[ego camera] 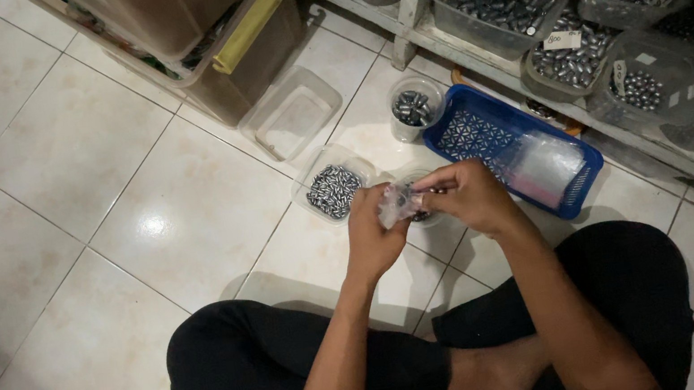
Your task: The person sits on the floor and repeatedly scoops small metal balls from a clear container into small plastic bags. After filling each bag, they place it into a blue basket and repeat the process with a new bag.
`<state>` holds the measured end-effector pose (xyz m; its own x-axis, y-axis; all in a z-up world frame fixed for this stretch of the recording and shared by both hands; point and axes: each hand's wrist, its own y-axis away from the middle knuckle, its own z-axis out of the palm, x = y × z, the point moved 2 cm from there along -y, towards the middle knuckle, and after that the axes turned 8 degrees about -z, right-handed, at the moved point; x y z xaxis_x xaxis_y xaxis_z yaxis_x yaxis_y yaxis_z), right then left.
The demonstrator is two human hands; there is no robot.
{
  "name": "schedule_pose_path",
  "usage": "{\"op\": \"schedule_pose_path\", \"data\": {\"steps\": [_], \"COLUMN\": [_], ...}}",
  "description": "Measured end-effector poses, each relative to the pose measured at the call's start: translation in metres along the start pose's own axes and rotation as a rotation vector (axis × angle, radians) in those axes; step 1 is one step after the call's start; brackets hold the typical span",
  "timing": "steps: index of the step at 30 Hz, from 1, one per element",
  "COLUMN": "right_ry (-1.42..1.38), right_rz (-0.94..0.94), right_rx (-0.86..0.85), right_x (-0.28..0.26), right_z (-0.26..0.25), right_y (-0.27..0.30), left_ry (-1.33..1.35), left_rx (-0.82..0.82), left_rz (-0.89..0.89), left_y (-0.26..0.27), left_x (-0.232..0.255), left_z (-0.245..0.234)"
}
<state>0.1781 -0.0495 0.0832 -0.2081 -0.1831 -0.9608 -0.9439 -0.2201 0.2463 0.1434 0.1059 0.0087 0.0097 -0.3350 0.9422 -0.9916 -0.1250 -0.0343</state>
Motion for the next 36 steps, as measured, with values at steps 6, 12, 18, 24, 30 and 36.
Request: {"op": "schedule_pose_path", "data": {"steps": [6,12,18,24,30,36], "right_ry": [0.182,0.259,0.233,-0.121,0.003,-0.195], "right_rz": [-0.095,0.01,0.007,0.087,0.035,0.071], "right_rx": [-0.022,-0.089,-0.068,-0.014,-0.087,-0.036], "right_x": [-0.003,-0.003,-0.005,0.005,0.01,0.013], "right_z": [-0.004,0.007,0.007,0.0,0.009,0.004], "right_y": [0.003,0.005,0.005,0.002,0.004,0.002], "left_ry": [-0.065,-0.034,0.003,0.044,0.044,0.132], "left_rx": [0.013,0.037,0.017,0.02,0.016,-0.007], "left_rz": [0.081,0.141,0.105,0.059,0.081,0.019], "left_y": [0.002,0.003,0.001,0.001,0.002,-0.001], "left_x": [-0.006,-0.002,-0.009,0.005,0.002,-0.011], "left_z": [0.003,0.005,0.008,0.0,0.004,0.006]}}
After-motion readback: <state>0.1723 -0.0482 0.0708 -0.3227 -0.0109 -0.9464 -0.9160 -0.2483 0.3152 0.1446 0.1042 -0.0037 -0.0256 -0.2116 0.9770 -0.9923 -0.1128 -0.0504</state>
